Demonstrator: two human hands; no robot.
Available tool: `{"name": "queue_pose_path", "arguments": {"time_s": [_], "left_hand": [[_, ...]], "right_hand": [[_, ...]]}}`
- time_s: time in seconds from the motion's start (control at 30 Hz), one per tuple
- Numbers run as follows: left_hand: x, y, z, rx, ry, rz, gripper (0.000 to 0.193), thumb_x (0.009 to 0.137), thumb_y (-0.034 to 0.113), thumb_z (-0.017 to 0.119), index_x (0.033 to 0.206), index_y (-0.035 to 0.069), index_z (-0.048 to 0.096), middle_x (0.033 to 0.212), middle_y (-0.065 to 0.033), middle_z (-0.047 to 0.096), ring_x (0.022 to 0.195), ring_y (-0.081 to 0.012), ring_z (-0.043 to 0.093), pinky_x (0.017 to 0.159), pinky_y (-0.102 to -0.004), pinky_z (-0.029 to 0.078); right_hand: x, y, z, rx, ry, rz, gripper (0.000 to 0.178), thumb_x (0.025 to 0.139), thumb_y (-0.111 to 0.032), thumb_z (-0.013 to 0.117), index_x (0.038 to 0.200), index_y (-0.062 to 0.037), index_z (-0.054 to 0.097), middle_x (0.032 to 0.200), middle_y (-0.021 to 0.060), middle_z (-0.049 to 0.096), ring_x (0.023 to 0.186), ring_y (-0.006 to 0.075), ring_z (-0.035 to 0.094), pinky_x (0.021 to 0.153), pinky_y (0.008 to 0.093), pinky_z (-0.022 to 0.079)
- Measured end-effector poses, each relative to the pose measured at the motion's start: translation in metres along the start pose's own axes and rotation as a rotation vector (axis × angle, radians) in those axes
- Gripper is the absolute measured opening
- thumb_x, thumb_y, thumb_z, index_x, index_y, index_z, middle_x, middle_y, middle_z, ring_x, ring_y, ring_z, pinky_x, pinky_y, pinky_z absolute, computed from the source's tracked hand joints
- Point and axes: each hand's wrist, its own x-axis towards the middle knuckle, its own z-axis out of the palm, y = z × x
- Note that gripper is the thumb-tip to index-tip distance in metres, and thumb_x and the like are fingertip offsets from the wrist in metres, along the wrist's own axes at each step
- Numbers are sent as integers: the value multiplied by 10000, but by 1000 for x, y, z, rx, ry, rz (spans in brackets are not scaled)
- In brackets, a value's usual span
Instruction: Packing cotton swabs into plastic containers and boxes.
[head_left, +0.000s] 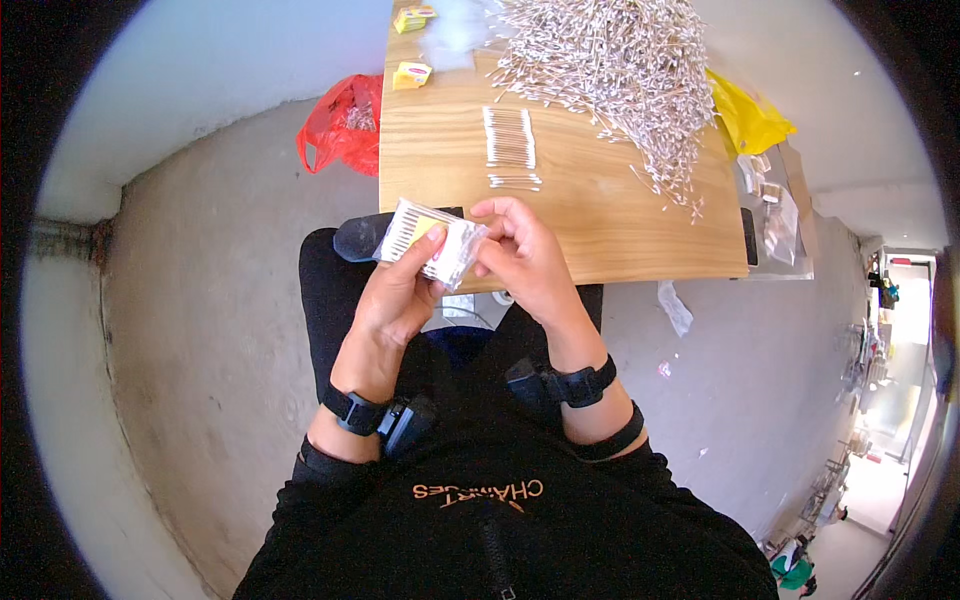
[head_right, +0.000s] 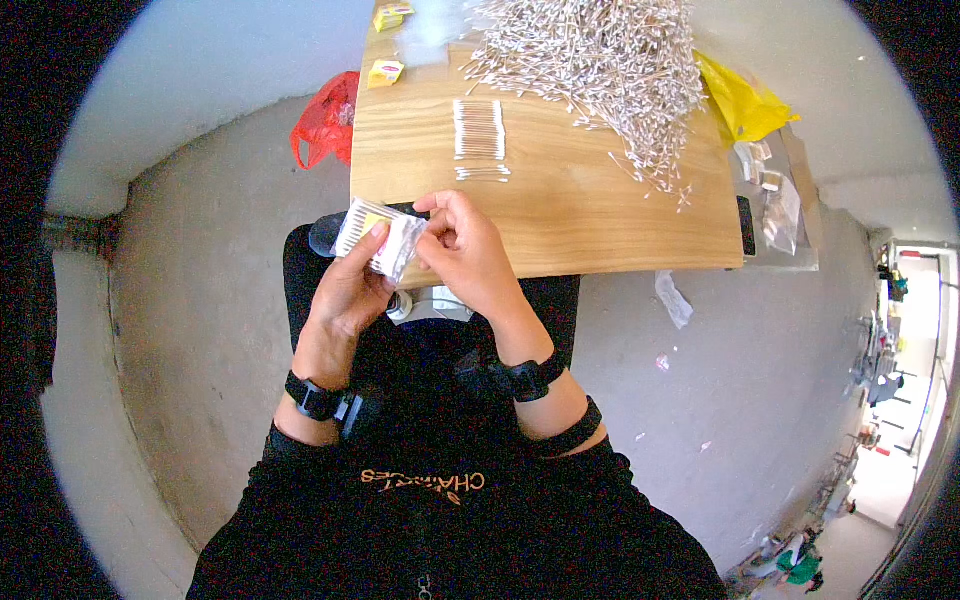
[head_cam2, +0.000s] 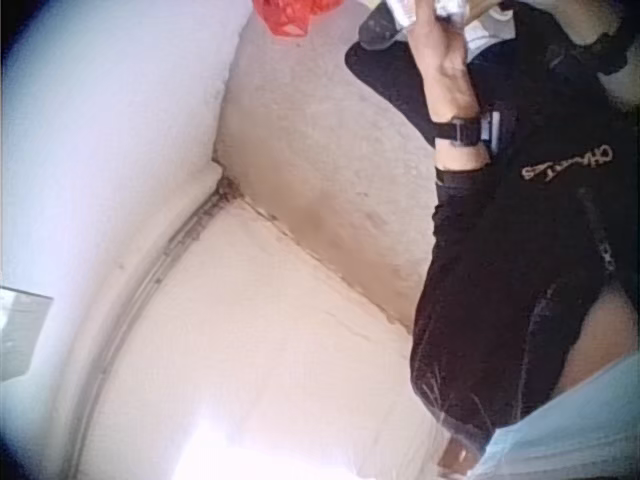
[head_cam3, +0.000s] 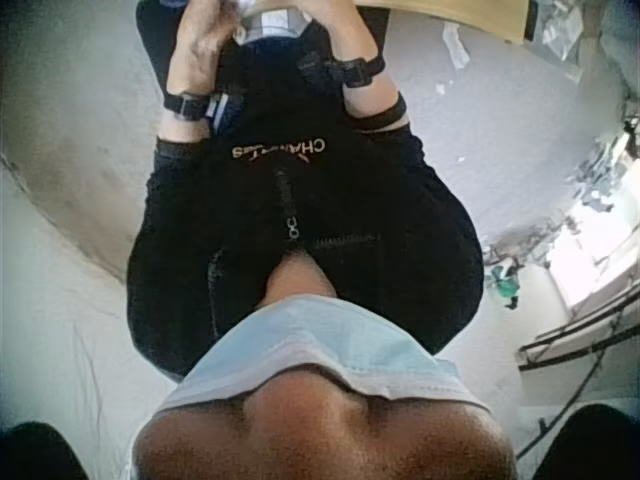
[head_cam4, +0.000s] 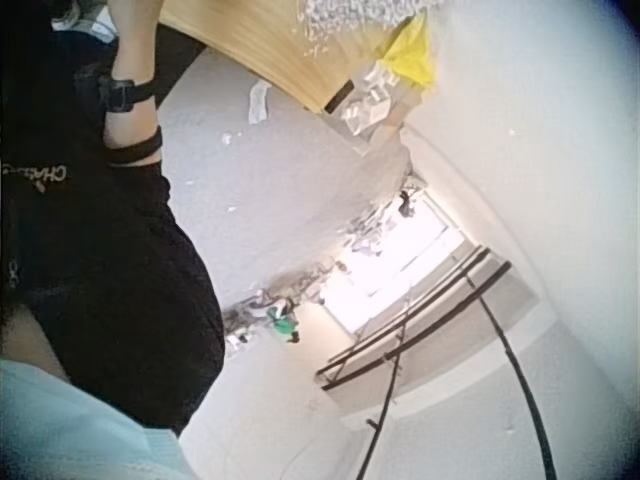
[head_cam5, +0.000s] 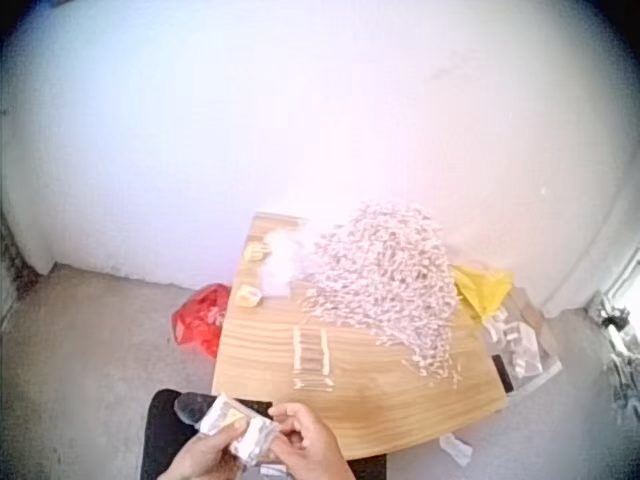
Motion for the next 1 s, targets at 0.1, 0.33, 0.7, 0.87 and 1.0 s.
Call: {"name": "queue_pose_path", "arguments": {"time_s": [0.1,0.33,0.7,0.87,1.0], "left_hand": [[4,2,-3,-2,-43,36,315,911,151,615,1194,35,539,1066,-86,647,937,-168,649,759,-291,553],[7,-1,-5,-6,14,113,300,927,147,589,1213,70,536,1114,-58,634,961,-140,629,770,-274,532],[7,-2,-1,-19,35,195,278,931,158,579,1185,50,546,1117,-64,631,1027,-190,611,905,-338,493],[7,-7,-5,10,-7,169,303,909,154,608,1197,79,547,1154,-55,615,1066,-185,588,931,-360,468],[-3,0,-6,175,-130,4,321,866,93,649,1175,54,570,1160,-41,621,1064,-153,579,887,-317,477]], "right_hand": [[0,1,9,131,62,-20,364,866,-34,594,1196,27,455,826,76,595,733,116,619,644,236,502],[-4,10,13,114,-38,-22,417,892,-58,581,1269,-8,412,810,44,566,704,103,593,606,228,485],[-12,16,24,119,123,-108,299,887,-114,637,1143,-20,516,863,25,591,805,99,595,686,231,483],[-4,18,12,172,135,56,180,869,-91,667,1012,-13,592,924,29,623,854,85,586,756,233,476],[-6,18,7,402,332,-61,115,868,-71,661,928,11,607,905,24,626,828,70,579,745,207,475]]}}
